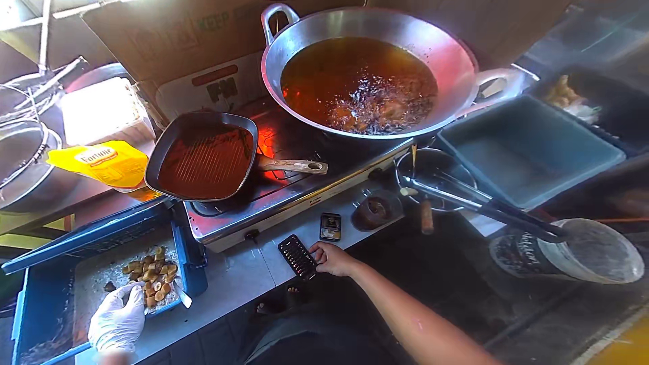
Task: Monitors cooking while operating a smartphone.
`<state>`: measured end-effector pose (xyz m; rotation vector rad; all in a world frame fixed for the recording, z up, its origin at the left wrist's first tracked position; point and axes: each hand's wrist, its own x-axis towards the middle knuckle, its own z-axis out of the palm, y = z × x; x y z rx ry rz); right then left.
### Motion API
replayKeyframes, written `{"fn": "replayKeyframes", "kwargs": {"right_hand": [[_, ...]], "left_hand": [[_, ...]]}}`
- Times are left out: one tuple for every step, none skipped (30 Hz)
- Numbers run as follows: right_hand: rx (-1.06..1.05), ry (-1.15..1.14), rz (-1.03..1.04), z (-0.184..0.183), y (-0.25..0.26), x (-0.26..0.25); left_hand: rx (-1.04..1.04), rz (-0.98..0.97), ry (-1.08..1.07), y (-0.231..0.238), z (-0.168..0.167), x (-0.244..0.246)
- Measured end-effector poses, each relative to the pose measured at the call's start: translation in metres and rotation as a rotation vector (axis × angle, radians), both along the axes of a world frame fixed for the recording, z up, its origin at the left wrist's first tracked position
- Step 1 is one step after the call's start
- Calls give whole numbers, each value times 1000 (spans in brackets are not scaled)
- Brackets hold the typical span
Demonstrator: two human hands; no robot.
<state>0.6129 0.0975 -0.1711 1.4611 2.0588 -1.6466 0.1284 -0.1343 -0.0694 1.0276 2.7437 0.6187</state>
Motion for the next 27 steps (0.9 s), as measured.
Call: {"fn": "replayKeyframes", "kwargs": {"right_hand": [[4, 3, -6, 0, -1, 0], [5, 5, -12, 0, -1, 0], [8, 6, -19, 1, -2, -1], [16, 6, -25, 0, -3, -1], [22, 6, -30, 0, -4, -1], [30, 7, -34, -1, -5, -1], [35, 14, -39, -1, -5, -1], [36, 19, -39, -2, -5, 0], [35, 22, -37, -1, -5, 0], [32, 25, -38, 0, -5, 1], [30, 27, -38, 1, -6, 1], [27, 26, -39, 3, -5, 0], [25, 24, -40, 3, -5, 0], [26, 22, -39, 2, -5, 0], [25, 24, -39, 2, -4, 0], [24, 25, -37, 1, -4, 0], [25, 27, -35, 1, -4, 0], [25, 31, -37, 1, -4, 0], [25, 36, -40, 2, -4, 0], [28, 40, -44, 2, -5, 0], [29, 44, -48, 1, -5, 0], [31, 45, -53, 0, -5, 0], [29, 44, -60, 0, -6, 0], [27, 38, -64, 0, -6, -1], [29, 32, -64, 0, -6, -2], [34, 27, -61, 0, -6, -2], [38, 24, -56, 0, -6, -3]], "left_hand": [[-7, 0, 0, 0, 0, 0], [-19, 0, 4, 0, 0, 0], [-29, 1, 9, 0, 1, 0], [-38, 5, 13, 1, 1, 1], [-42, 9, 11, 1, 1, 2], [-45, 12, 10, 2, 2, 3], [-51, 15, 9, 2, 3, 3], [-56, 18, 6, 3, 3, 3], [-63, 20, 3, 3, 3, 3], [-68, 20, -1, 3, 5, 3], [-71, 18, -9, 3, 6, 4], [-78, 19, -9, 4, 6, 4], [-85, 21, -9, 4, 6, 4], [-89, 24, -8, 4, 6, 4], [-92, 25, -6, 4, 6, 4], [-91, 24, -6, 4, 6, 3], [-90, 26, -6, 4, 5, 3], [-92, 28, -6, 4, 5, 3], [-94, 31, -5, 4, 5, 3], [-98, 32, -5, 4, 5, 3], [-103, 32, -5, 4, 5, 3], [-104, 32, -6, 4, 5, 3], [-103, 32, -6, 3, 4, 3], [-96, 32, -8, 3, 4, 3], [-90, 33, -7, 3, 4, 3], [-88, 33, -6, 3, 4, 3], [-86, 31, -3, 3, 3, 2]]}}
